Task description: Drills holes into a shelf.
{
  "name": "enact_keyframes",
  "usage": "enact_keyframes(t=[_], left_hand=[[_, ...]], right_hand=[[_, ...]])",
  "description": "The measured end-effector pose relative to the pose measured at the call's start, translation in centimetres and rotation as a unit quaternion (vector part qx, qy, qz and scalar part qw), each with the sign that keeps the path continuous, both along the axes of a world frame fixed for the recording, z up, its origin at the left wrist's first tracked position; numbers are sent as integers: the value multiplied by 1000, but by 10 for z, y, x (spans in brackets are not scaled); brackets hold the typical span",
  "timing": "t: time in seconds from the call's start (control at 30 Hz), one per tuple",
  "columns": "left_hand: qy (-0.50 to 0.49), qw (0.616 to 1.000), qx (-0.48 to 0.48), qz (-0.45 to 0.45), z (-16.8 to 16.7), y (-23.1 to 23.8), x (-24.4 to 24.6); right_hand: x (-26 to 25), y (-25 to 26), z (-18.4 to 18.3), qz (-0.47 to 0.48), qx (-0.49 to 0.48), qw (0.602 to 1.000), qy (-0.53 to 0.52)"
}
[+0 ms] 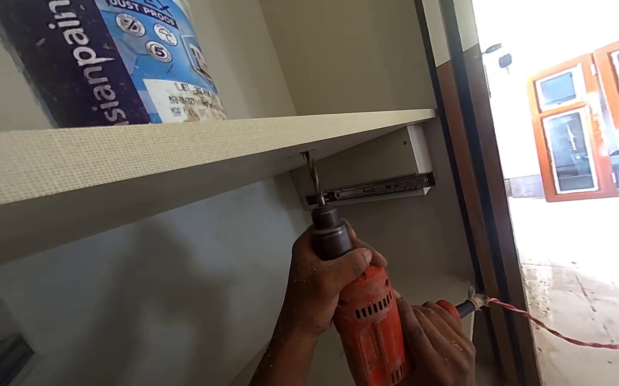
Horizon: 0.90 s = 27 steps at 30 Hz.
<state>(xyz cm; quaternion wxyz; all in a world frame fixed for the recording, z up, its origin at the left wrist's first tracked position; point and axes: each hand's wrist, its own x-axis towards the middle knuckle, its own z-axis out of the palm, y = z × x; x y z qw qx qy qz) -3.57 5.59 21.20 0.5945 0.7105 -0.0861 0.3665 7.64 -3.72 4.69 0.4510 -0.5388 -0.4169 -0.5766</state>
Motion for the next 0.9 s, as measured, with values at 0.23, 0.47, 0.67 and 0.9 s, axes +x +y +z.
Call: enact_keyframes(t=[0.23,0.47,0.67,0.9], left_hand=[[-10,1000,-6,-4,-3,-2,3],[-19,1000,-5,2,-10,-4,-1],[-18,1000,3,11,-14,2,-6],[-19,996,54,-74,-12,10,-36]], right_hand=[[7,-3,0,-1,0,1000,-9],[2,-1,-9,21,-11,1000,0],[-4,1,-13,28,-21,999,9],[-54,4,-11,82,-29,993,79]])
